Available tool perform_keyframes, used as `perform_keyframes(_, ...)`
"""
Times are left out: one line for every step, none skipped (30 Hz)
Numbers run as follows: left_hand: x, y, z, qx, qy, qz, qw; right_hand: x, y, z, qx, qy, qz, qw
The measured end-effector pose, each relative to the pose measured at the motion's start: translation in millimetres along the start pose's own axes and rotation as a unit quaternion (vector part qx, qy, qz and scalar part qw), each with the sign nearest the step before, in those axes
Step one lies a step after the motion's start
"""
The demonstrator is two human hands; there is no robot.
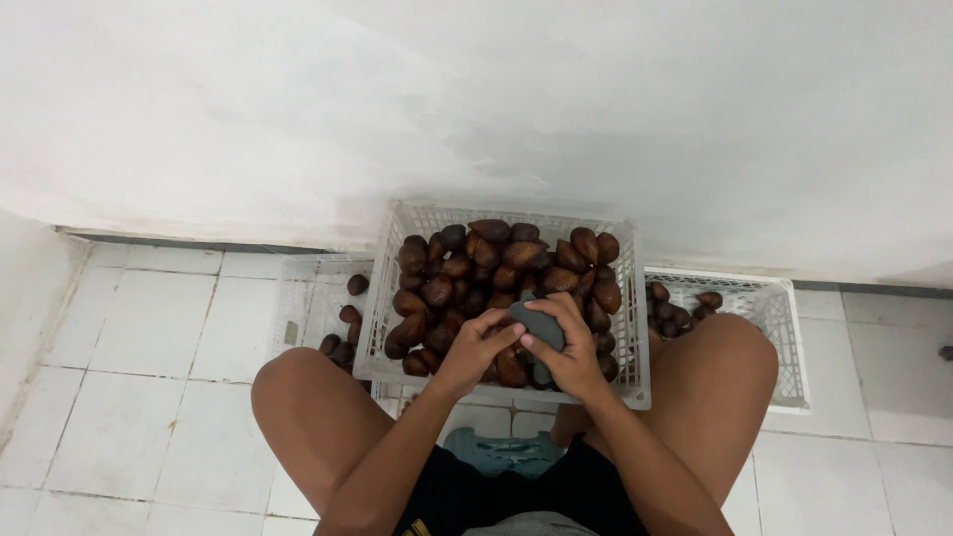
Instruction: Cleaning snake fruits by wiping each one individually with a cloth while sitting on the floor.
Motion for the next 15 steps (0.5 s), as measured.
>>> perform_keyframes(-1.4, -0.8, 0.0, 0.0, 0.0, 0.0, 1.0, 1.6, -0.1, -0.6, 0.0, 0.0, 0.0, 1.0)
perform_keyframes(-2.1, -0.8, 0.1, -0.008, 0.008, 0.001, 1.0, 3.8, -0.8, -1.3, 0.007, 0.007, 0.009, 1.0)
perform_keyframes(-2.9, -0.7, 0.4, -0.017, 0.016, 0.001, 1.0, 6.2, -1.6, -2.1, 0.013, 0.014, 0.018, 1.0)
perform_keyframes(-0.9, 0.8, -0.8, -0.018, 0.016, 0.002, 1.0, 8.2, -2.3, -2.9, 0.014, 0.014, 0.017, 1.0)
perform_keyframes(1.5, 2.6, -2.1, -0.025, 0.018, 0.002, 1.0, 11.0, -3.9, -3.4, 0.03, 0.024, 0.03, 0.999)
perform_keyframes(4.0, 4.4, -3.4, -0.032, 0.02, 0.003, 0.999, 13.9, -5.4, -3.9, 0.046, 0.033, 0.043, 0.997)
perform_keyframes(4.3, 5.2, -3.6, -0.032, 0.02, 0.003, 0.999, 14.1, -5.5, -4.1, 0.046, 0.033, 0.043, 0.997)
perform_keyframes(4.6, 5.9, -3.9, -0.03, 0.02, -0.002, 0.999, 14.9, -6.3, -4.5, 0.058, 0.042, 0.048, 0.996)
perform_keyframes(5.0, 6.9, -4.0, -0.029, 0.02, -0.007, 0.999, 15.7, -7.4, -4.9, 0.07, 0.051, 0.054, 0.995)
perform_keyframes(4.1, 6.9, -3.9, -0.03, 0.02, -0.007, 0.999, 17.2, -7.1, -5.5, 0.07, 0.05, 0.053, 0.995)
perform_keyframes(2.6, 6.5, -3.7, -0.027, 0.011, -0.01, 1.0, 18.8, -7.1, -6.1, 0.074, 0.052, 0.044, 0.995)
perform_keyframes(1.1, 6.1, -3.4, -0.024, 0.002, -0.012, 1.0, 20.4, -7.1, -6.7, 0.077, 0.053, 0.035, 0.995)
perform_keyframes(1.9, 6.6, -3.9, -0.023, 0.002, -0.012, 1.0, 18.5, -5.9, -6.2, 0.077, 0.054, 0.035, 0.995)
perform_keyframes(2.3, 6.9, -4.3, -0.022, -0.002, -0.014, 1.0, 16.9, -5.2, -5.9, 0.085, 0.057, 0.036, 0.994)
perform_keyframes(2.9, 7.3, -4.5, -0.022, -0.006, -0.016, 1.0, 15.3, -4.6, -5.5, 0.093, 0.061, 0.036, 0.993)
Point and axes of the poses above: each hand's wrist, its own z-axis towards the middle knuckle, its own y-axis out of the palm, x = y × z, the point moved 4 cm from there along z, towards the middle knuckle, and after that the axes turned 8 degrees about -y, right-handed, at the moved point
